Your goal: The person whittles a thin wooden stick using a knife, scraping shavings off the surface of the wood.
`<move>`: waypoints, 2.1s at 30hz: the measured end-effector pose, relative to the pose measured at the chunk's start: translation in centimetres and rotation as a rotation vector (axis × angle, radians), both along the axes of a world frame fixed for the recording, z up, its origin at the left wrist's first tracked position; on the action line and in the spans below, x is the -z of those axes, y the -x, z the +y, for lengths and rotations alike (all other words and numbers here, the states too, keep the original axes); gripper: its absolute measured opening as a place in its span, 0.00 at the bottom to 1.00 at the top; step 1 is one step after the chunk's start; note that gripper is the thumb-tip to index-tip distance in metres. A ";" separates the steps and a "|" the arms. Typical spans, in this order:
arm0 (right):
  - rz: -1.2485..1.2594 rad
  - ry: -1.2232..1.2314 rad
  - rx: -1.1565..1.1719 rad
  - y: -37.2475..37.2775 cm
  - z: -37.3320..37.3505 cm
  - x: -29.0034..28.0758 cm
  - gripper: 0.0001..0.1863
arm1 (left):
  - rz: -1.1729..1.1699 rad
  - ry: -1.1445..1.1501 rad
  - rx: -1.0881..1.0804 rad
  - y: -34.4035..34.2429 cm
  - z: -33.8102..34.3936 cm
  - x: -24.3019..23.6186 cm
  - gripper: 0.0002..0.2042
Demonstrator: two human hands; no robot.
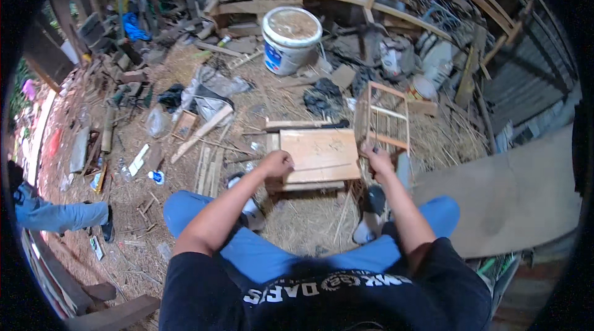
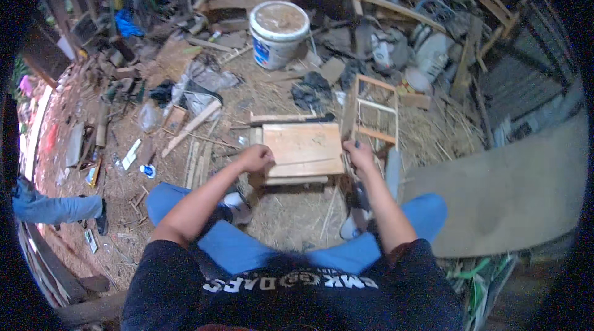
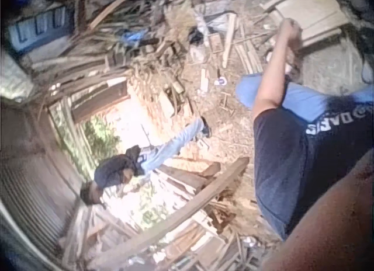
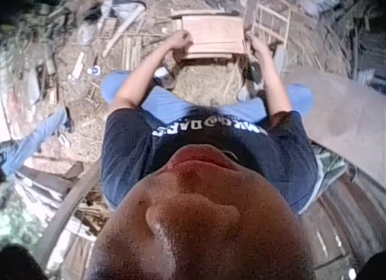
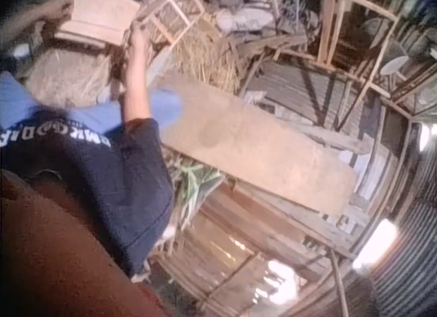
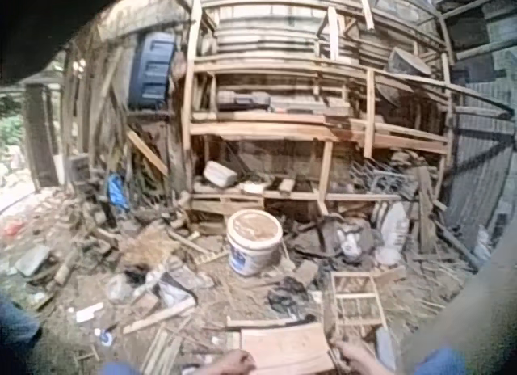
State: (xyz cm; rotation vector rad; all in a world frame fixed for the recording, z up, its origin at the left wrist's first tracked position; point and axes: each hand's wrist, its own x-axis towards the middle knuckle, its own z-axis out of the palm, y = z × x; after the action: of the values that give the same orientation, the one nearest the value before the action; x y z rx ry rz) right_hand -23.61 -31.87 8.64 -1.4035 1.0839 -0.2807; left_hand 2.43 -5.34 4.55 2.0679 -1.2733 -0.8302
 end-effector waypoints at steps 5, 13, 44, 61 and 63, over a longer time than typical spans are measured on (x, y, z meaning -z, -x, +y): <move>-0.029 -0.088 0.170 2.3 8.8 7.0 0.12 | 0.037 -0.114 0.001 -1.9 2.3 4.0 0.14; 0.062 0.253 0.043 4.1 13.2 10.6 0.13 | -0.085 -0.145 -0.018 0.3 3.5 3.5 0.17; 0.369 0.507 -0.049 0.8 16.4 9.8 0.25 | -0.054 -0.061 -0.114 2.1 5.6 3.6 0.11; 0.307 0.516 0.056 -3.5 21.6 9.4 0.27 | -0.030 -0.013 -0.166 2.3 5.5 5.5 0.10; 0.369 0.539 -0.044 -3.7 22.4 9.5 0.27 | -0.027 -0.026 -0.151 2.4 5.3 5.0 0.10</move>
State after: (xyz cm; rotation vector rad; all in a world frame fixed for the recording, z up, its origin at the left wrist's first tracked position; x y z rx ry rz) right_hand -19.92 -9.46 -0.84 -2.0149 1.3348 -0.3027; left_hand 0.08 -0.03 -0.48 2.1719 -1.1103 -0.7563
